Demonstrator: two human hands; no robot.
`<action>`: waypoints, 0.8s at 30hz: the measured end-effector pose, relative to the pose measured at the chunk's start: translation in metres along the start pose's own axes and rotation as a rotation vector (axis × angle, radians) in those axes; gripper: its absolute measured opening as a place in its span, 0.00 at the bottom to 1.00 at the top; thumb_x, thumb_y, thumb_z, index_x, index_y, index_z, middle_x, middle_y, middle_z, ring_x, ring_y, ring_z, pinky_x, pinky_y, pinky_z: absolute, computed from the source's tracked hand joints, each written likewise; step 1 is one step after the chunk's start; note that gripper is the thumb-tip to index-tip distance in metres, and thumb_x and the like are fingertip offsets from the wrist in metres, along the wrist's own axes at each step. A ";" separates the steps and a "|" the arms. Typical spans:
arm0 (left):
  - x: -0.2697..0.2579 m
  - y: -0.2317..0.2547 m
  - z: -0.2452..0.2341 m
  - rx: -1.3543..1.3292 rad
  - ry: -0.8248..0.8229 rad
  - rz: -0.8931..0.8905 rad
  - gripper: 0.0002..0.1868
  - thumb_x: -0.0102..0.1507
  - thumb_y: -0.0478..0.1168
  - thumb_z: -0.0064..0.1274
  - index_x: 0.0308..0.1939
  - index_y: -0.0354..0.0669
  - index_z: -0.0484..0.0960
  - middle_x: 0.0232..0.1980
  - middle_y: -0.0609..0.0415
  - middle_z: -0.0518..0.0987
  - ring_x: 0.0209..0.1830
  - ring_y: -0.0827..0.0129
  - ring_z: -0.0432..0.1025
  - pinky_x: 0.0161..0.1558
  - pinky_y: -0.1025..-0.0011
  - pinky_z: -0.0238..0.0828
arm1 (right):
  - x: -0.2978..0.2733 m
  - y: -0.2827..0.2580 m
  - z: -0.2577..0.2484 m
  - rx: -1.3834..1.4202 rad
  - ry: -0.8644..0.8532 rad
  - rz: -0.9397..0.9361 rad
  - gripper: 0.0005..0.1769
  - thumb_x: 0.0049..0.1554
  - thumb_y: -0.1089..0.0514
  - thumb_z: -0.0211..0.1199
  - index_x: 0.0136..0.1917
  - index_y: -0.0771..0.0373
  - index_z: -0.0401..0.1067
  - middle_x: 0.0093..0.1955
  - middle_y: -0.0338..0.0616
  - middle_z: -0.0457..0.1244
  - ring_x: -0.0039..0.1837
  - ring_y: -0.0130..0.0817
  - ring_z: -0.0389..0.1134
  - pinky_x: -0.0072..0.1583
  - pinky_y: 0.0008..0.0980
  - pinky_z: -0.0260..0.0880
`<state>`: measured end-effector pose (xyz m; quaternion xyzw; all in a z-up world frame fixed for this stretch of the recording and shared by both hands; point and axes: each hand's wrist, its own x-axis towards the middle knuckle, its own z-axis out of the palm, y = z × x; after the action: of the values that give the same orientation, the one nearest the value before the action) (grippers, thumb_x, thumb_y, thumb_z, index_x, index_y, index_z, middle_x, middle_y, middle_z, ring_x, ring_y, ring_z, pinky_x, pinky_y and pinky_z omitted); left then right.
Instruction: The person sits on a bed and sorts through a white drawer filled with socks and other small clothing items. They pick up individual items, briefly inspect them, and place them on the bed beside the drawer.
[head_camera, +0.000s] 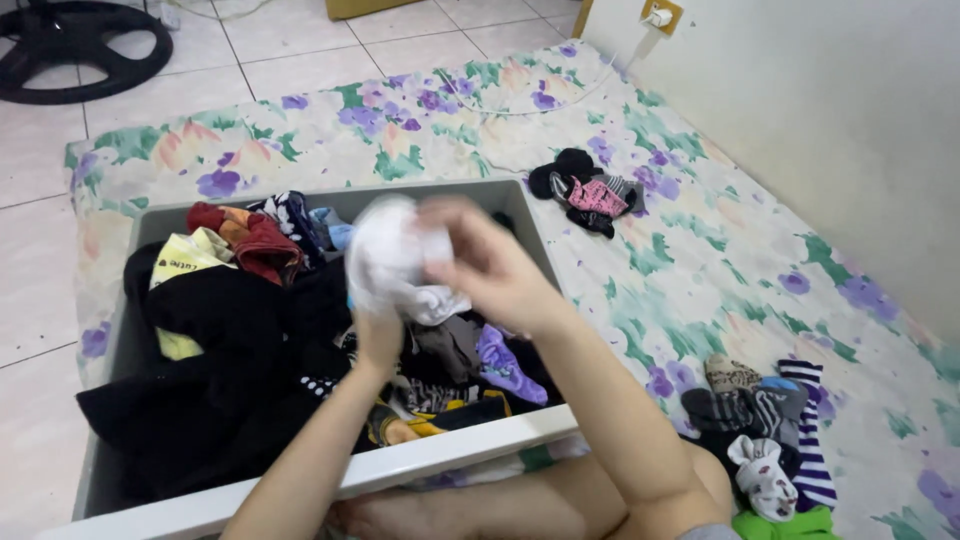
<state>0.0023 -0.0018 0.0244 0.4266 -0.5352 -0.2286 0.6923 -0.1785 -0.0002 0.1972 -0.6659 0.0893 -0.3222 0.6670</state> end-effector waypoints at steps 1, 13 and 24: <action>-0.001 -0.023 -0.010 -0.091 0.094 -0.157 0.26 0.69 0.58 0.46 0.54 0.39 0.73 0.45 0.54 0.77 0.42 0.68 0.71 0.46 0.71 0.70 | 0.010 0.010 -0.011 -0.183 0.128 -0.040 0.21 0.63 0.58 0.65 0.66 0.66 0.67 0.62 0.45 0.65 0.62 0.34 0.68 0.63 0.32 0.71; 0.011 -0.062 -0.028 -0.830 0.201 -0.783 0.19 0.69 0.53 0.43 0.44 0.39 0.76 0.35 0.53 0.78 0.38 0.66 0.74 0.46 0.66 0.71 | -0.006 0.181 -0.067 -0.923 0.361 0.222 0.43 0.42 0.47 0.78 0.65 0.66 0.65 0.60 0.61 0.64 0.62 0.51 0.67 0.62 0.42 0.67; 0.006 0.072 0.001 0.758 -0.122 -0.249 0.26 0.58 0.48 0.65 0.49 0.30 0.78 0.47 0.40 0.79 0.48 0.52 0.75 0.54 0.60 0.73 | -0.026 0.102 -0.033 -0.843 0.855 -0.780 0.33 0.51 0.73 0.67 0.67 0.59 0.61 0.66 0.51 0.57 0.63 0.39 0.64 0.65 0.32 0.69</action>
<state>-0.0070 0.0312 0.0885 0.6991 -0.5658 -0.1221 0.4198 -0.1850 -0.0228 0.0900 -0.6657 0.2153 -0.7080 0.0957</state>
